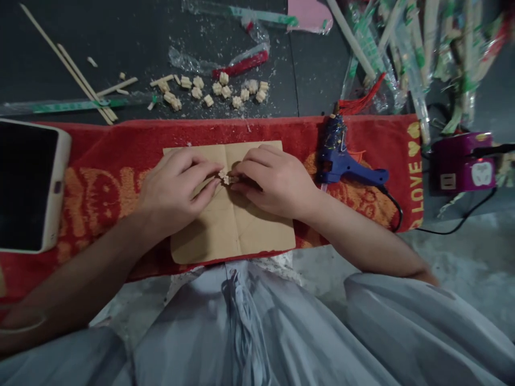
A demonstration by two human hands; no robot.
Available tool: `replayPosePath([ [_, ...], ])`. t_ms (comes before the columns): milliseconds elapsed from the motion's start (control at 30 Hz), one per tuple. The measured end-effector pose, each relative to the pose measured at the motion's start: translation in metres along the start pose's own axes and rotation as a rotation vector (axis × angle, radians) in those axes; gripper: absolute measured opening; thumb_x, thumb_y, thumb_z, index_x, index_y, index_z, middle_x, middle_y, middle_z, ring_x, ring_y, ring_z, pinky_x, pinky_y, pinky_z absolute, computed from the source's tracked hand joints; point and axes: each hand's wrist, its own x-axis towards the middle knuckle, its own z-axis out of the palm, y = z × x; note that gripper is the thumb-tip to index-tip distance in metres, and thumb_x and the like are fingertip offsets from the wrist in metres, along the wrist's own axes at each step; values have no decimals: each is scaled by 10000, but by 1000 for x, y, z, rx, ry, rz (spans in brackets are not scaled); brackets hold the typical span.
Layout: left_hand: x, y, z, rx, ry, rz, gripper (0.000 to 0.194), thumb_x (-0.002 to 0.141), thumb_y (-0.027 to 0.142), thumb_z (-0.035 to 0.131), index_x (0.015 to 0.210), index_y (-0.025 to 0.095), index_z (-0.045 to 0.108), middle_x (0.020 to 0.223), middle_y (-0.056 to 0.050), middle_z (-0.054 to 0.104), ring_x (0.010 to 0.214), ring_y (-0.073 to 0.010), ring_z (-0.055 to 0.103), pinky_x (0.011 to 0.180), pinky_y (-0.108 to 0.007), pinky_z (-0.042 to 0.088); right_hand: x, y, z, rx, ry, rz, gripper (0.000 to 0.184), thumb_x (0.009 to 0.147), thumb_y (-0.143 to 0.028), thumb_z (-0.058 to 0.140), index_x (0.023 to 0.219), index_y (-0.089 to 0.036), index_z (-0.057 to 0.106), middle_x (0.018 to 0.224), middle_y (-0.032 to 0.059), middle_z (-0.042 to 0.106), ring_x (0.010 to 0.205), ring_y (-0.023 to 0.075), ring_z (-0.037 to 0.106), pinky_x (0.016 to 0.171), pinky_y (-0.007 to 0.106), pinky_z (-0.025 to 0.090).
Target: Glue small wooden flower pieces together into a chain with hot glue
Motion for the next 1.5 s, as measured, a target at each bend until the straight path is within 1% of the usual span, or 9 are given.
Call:
replayPosePath([
  [167, -3, 5, 3, -29, 55, -22, 323, 1208, 380, 552, 1235, 287, 860, 1111, -33, 811, 1072, -252, 754, 999, -394, 611, -2, -2, -2, -20, 54, -12, 257, 1167, -233, 573, 1060, -163, 796, 982, 72, 792, 893, 216, 675, 812, 349, 532],
  [467, -2, 7, -2, 44, 34, 49, 460, 1272, 457, 441, 1242, 235, 843, 1049, -30, 809, 987, -224, 749, 881, -347, 582, -1, -7, -5, -64, 77, -6, 351, 1206, -221, 520, 980, -164, 783, 949, 73, 801, 854, 207, 670, 787, 356, 536],
  [567, -1, 5, -3, 61, 31, 83, 426, 1270, 442, 456, 1212, 241, 827, 1011, -16, 790, 925, -218, 735, 810, -351, 567, 0, -10, -5, -80, 68, 8, 362, 1209, -215, 509, 974, -160, 778, 940, 74, 800, 855, 213, 664, 773, 361, 539],
  [667, -3, 5, -1, 56, 87, 74, 390, 1266, 419, 466, 1192, 258, 813, 998, -9, 772, 917, -220, 728, 782, -354, 559, 0, -12, -6, -84, 69, 21, 356, 1205, -197, 515, 962, -165, 772, 943, 74, 803, 855, 214, 659, 754, 365, 530],
  [867, -7, 6, 1, 22, 69, 88, 309, 1240, 446, 529, 1274, 274, 783, 1043, -4, 763, 971, -218, 762, 846, -341, 613, 1, -13, -6, -75, 82, 34, 357, 1203, -189, 527, 928, -171, 754, 898, 61, 779, 812, 197, 633, 725, 360, 510],
  [1167, -10, 7, 6, 3, 157, 38, 216, 1236, 393, 612, 1219, 294, 804, 1033, 43, 822, 945, -181, 797, 874, -315, 634, 1, -13, -7, -85, 70, 27, 376, 1218, -189, 515, 917, -178, 740, 895, 47, 774, 804, 179, 637, 724, 338, 492],
  [1333, -9, 7, 2, -16, 77, 32, 217, 1232, 404, 626, 1221, 311, 822, 1052, 54, 849, 955, -175, 827, 869, -317, 658, 3, -13, -9, -85, 70, 16, 370, 1207, -177, 532, 901, -174, 739, 880, 43, 775, 784, 180, 642, 713, 337, 505],
  [1400, -9, 8, 2, -41, 134, -6, 193, 1212, 373, 659, 1180, 322, 842, 1043, 48, 858, 948, -180, 831, 886, -323, 664, 3, -14, -9, -84, 68, 26, 371, 1204, -172, 531, 898, -173, 740, 872, 47, 773, 779, 182, 635, 708, 344, 501],
  [1500, -10, 8, 5, -66, 143, -24, 188, 1192, 353, 680, 1177, 331, 866, 1044, 32, 868, 951, -199, 835, 890, -335, 671, 3, -15, -8, -72, 51, 41, 381, 1210, -181, 518, 906, -175, 748, 880, 54, 771, 790, 189, 627, 717, 356, 495],
])
